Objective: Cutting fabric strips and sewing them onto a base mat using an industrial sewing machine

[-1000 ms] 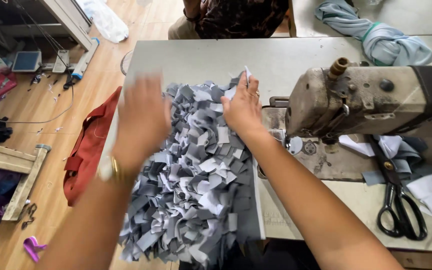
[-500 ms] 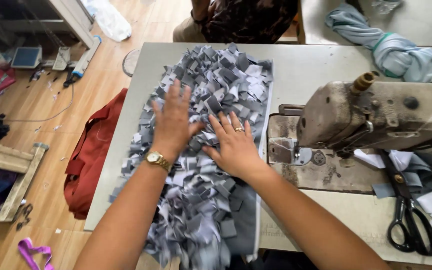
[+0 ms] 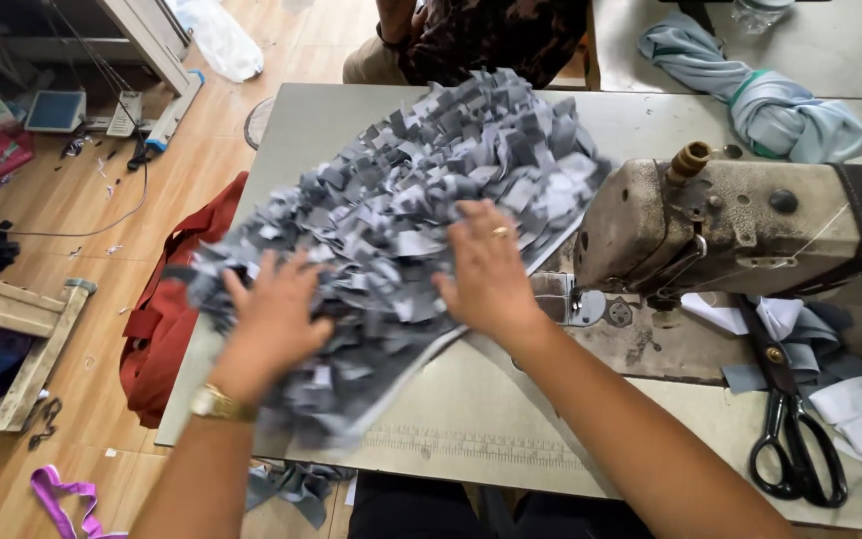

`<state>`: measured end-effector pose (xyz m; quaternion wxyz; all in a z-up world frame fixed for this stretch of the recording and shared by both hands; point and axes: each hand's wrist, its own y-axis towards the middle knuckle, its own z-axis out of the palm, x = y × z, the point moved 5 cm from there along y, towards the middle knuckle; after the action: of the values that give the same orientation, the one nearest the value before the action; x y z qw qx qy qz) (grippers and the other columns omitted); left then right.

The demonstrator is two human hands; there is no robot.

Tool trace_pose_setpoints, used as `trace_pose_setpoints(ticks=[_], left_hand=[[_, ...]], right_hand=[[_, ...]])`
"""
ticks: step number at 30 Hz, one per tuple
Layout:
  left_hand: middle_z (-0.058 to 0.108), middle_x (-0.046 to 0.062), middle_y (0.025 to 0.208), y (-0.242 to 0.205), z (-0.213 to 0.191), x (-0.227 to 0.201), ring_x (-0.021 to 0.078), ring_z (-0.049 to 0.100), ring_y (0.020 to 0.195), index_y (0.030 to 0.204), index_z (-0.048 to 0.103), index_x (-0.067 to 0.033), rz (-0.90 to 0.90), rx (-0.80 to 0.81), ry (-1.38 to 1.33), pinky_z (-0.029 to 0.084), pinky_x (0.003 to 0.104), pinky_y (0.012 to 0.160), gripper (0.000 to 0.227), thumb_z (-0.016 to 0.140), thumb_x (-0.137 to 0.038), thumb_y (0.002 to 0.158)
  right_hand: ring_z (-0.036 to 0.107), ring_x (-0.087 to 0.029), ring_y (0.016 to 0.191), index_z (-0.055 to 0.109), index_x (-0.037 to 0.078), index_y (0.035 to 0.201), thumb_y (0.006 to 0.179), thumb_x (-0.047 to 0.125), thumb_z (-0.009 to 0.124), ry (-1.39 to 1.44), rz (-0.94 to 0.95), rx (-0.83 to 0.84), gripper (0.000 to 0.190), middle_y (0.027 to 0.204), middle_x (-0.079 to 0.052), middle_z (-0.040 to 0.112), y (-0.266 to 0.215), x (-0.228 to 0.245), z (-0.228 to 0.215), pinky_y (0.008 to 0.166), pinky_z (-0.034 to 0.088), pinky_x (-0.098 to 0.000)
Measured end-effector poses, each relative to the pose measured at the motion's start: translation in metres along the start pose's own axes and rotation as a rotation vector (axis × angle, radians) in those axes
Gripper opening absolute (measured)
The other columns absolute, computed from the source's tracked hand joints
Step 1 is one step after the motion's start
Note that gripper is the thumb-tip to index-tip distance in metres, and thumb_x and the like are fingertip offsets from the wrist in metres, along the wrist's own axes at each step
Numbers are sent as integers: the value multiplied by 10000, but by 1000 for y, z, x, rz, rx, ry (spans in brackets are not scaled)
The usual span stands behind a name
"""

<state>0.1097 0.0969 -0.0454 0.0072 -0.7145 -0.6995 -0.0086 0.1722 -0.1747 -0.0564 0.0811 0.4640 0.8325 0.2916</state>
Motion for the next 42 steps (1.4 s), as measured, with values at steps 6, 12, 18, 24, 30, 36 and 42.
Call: trace_pose_setpoints(ticks=[6, 12, 18, 24, 30, 36, 42], left_hand=[[510, 266, 1630, 26, -50, -8, 516, 375, 1563, 1634, 525, -170, -110, -523, -369, 280, 824, 1151, 658, 648, -442, 1046], [393, 241, 1742, 2, -8, -60, 476, 270, 1646, 1553, 593, -136, -84, -38, -80, 188, 837, 1205, 684, 547, -593, 1047], [679, 152, 1383, 24, -42, -25, 392, 631, 1368, 1422, 726, -211, 117, -574, -152, 385, 594, 1174, 572, 627, -626, 1041], [417, 113, 1735, 18, 11, -40, 398, 342, 1609, 1648, 501, -330, 186, -253, -110, 227, 812, 1201, 735, 495, -698, 1011], [542, 48, 1635, 41, 18, -29, 337, 499, 1479, 1570, 594, -377, -56, -295, -37, 371, 691, 1106, 569, 488, -640, 1077], [400, 187, 1706, 22, -44, -66, 540, 338, 1564, 1698, 405, -412, 207, -104, -279, 238, 854, 1161, 1175, 609, -1022, 715], [451, 40, 1688, 20, -3, -57, 388, 477, 1484, 1526, 602, -447, 438, -181, -49, 431, 560, 1129, 947, 673, -947, 725]], right_hand=[[598, -438, 1431, 747, 134, 1225, 789, 161, 887, 704, -212, 212, 458, 1410, -113, 720, -37, 40, -3, 1197, 475, -541], [276, -463, 1628, 520, 140, 1614, 964, 513, 753, 208, 86, 181, 785, 1726, -158, 434, -18, 22, -36, 1314, 165, -641], [566, -379, 1363, 642, 168, 1029, 722, 293, 891, 264, 28, 23, 414, 1226, -59, 621, -38, -10, 35, 1225, 422, -573], [299, -496, 1622, 573, 49, 1472, 885, 102, 853, 366, -5, -165, 652, 1718, -221, 423, -23, 18, -37, 1310, 188, -660], [426, -349, 1590, 604, 234, 1542, 953, 365, 749, 254, -101, 166, 620, 1665, -87, 523, -39, 37, -24, 1295, 295, -597], [327, -466, 1595, 480, 147, 1623, 916, 276, 833, 164, 145, 89, 801, 1703, -224, 400, -39, 1, -20, 1330, 201, -606], [302, -480, 1555, 375, 72, 1632, 779, 440, 953, 176, 331, 65, 1094, 1654, -238, 327, -46, -15, -5, 1314, 205, -624]])
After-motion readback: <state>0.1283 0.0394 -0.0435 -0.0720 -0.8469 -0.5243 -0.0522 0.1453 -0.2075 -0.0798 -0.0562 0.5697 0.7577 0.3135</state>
